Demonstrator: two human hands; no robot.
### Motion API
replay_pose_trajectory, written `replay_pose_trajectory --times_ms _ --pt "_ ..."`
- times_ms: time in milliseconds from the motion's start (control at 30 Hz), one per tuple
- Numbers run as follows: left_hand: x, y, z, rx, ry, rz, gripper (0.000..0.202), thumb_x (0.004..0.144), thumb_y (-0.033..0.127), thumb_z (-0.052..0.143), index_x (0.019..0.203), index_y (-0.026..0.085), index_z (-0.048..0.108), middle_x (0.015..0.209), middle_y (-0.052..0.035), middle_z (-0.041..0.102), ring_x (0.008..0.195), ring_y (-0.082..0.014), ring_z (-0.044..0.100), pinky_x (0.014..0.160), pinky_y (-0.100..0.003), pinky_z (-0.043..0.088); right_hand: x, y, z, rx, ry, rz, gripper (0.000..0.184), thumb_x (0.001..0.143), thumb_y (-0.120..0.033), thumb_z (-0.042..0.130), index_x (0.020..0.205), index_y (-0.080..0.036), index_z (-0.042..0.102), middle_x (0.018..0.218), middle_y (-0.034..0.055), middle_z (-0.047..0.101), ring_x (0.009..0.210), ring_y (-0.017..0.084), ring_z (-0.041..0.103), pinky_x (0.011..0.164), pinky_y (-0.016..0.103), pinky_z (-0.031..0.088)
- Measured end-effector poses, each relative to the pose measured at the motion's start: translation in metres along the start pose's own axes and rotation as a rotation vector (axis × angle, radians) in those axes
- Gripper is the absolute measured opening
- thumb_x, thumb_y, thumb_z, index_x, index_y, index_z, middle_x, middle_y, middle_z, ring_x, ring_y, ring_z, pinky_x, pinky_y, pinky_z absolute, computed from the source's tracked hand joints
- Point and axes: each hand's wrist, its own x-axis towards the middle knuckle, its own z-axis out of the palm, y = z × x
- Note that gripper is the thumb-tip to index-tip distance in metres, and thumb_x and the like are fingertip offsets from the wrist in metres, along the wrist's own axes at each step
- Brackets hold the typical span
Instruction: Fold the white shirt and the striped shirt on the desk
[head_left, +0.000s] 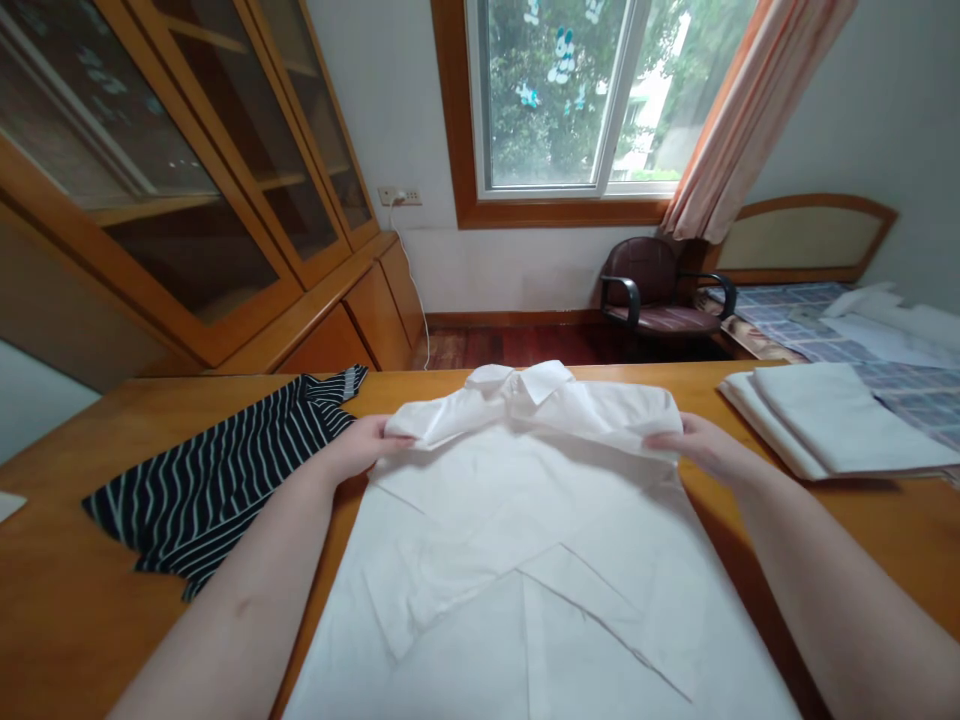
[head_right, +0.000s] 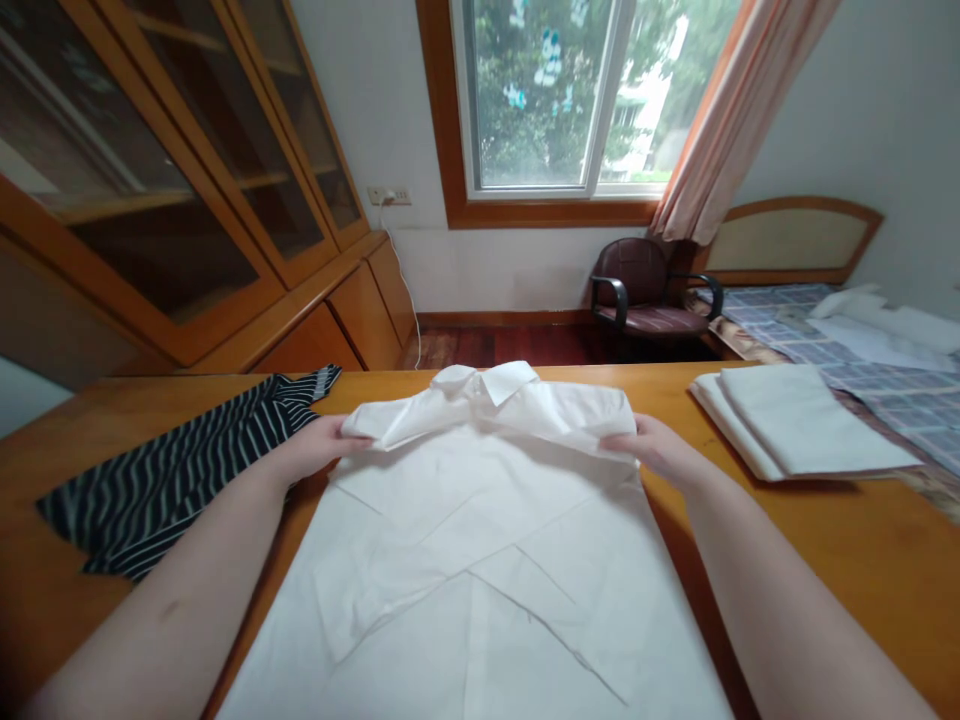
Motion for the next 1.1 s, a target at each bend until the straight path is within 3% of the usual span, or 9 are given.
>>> replay_pose_trajectory --times_ms 100,167,267,333,433,567,800,967,1100 --pt "-0.031 -0.011 0.017 0.187 -0.109 0.055 0.032 0.064 0.04 0.065 0.091 0.024 0.072 0.103 -0.0017 0.07 0.102 -0.0288 0.06 0.094 -0.039 0.044 -0.022 0.02 0.016 -0.176 -0.075 -0.001 0.041 0.06 -0.03 0.07 0.099 -0.017 0.07 0.104 0.0069 0.069 0.102 0.031 0.06 0.092 0.041 0.045" --pt "-0.045 -0.025 0.031 0.338 -0.026 0.124 0.039 0.069 0.036 0.058 0.105 0.027 0.069 0.12 -0.0009 0.063 0.118 -0.0282 0.051 0.106 -0.039 0.032 -0.034 0.028 0.028 -0.299 -0.02 -0.011 0.039 0.064 -0.03 0.066 0.101 -0.019 0.07 0.107 0.006 0.068 0.106 0.031 0.058 0.095 0.042 0.042" --pt "-0.054 -0.047 0.048 0.521 0.142 0.116 0.056 0.07 0.029 0.053 0.126 0.023 0.056 0.137 -0.0018 0.048 0.131 -0.0271 0.036 0.112 -0.038 0.019 -0.044 0.033 0.042 -0.401 0.036 -0.079 0.036 0.069 -0.03 0.061 0.103 -0.021 0.069 0.114 0.0051 0.066 0.111 0.03 0.055 0.098 0.041 0.039" --pt "-0.052 -0.055 0.052 0.579 0.137 0.109 0.06 0.071 0.028 0.05 0.131 0.023 0.051 0.14 -0.0009 0.043 0.133 -0.0255 0.034 0.113 -0.037 0.017 -0.044 0.034 0.045 -0.45 0.02 -0.122 0.036 0.071 -0.03 0.06 0.105 -0.023 0.068 0.117 0.0043 0.064 0.112 0.029 0.054 0.099 0.04 0.038" --pt "-0.038 -0.05 0.053 0.602 0.116 0.097 0.058 0.073 0.032 0.05 0.13 0.025 0.051 0.14 -0.0011 0.044 0.132 -0.0252 0.034 0.112 -0.038 0.021 -0.032 0.037 0.041 -0.563 0.05 -0.132 0.033 0.073 -0.031 0.059 0.104 -0.025 0.069 0.116 0.0033 0.065 0.11 0.029 0.056 0.095 0.038 0.041" --pt "-0.008 -0.033 0.054 0.649 0.187 0.098 0.058 0.073 0.036 0.053 0.129 0.023 0.052 0.136 -0.0054 0.049 0.131 -0.0264 0.037 0.108 -0.037 0.029 0.003 0.042 0.029 -0.638 0.112 -0.111 0.028 0.075 -0.033 0.058 0.098 -0.025 0.071 0.106 0.0034 0.069 0.101 0.027 0.061 0.089 0.036 0.044" --pt "0.046 -0.026 0.052 0.738 0.212 0.11 0.058 0.078 0.036 0.05 0.133 0.022 0.047 0.139 -0.0069 0.046 0.132 -0.0254 0.035 0.108 -0.034 0.026 0.061 0.042 0.026 -0.635 0.243 -0.073 0.037 0.076 -0.042 0.059 0.103 -0.019 0.069 0.106 0.0095 0.068 0.099 0.027 0.061 0.085 0.036 0.045" --pt "0.072 -0.018 0.044 0.675 0.177 0.125 0.057 0.079 0.034 0.051 0.135 0.022 0.045 0.144 -0.0068 0.039 0.136 -0.0227 0.028 0.111 -0.034 0.016 0.074 0.04 0.033 -0.635 0.334 -0.066 0.044 0.073 -0.048 0.06 0.107 -0.021 0.067 0.107 0.0099 0.068 0.1 0.029 0.06 0.082 0.037 0.045" --pt "0.074 -0.012 0.054 0.499 0.321 0.042 0.054 0.074 0.025 0.057 0.127 0.017 0.052 0.139 -0.0108 0.046 0.134 -0.0255 0.032 0.11 -0.038 0.02 0.072 0.041 0.03 -0.485 0.303 -0.105 0.045 0.073 -0.052 0.059 0.104 -0.02 0.067 0.102 0.008 0.069 0.095 0.027 0.061 0.083 0.037 0.045"
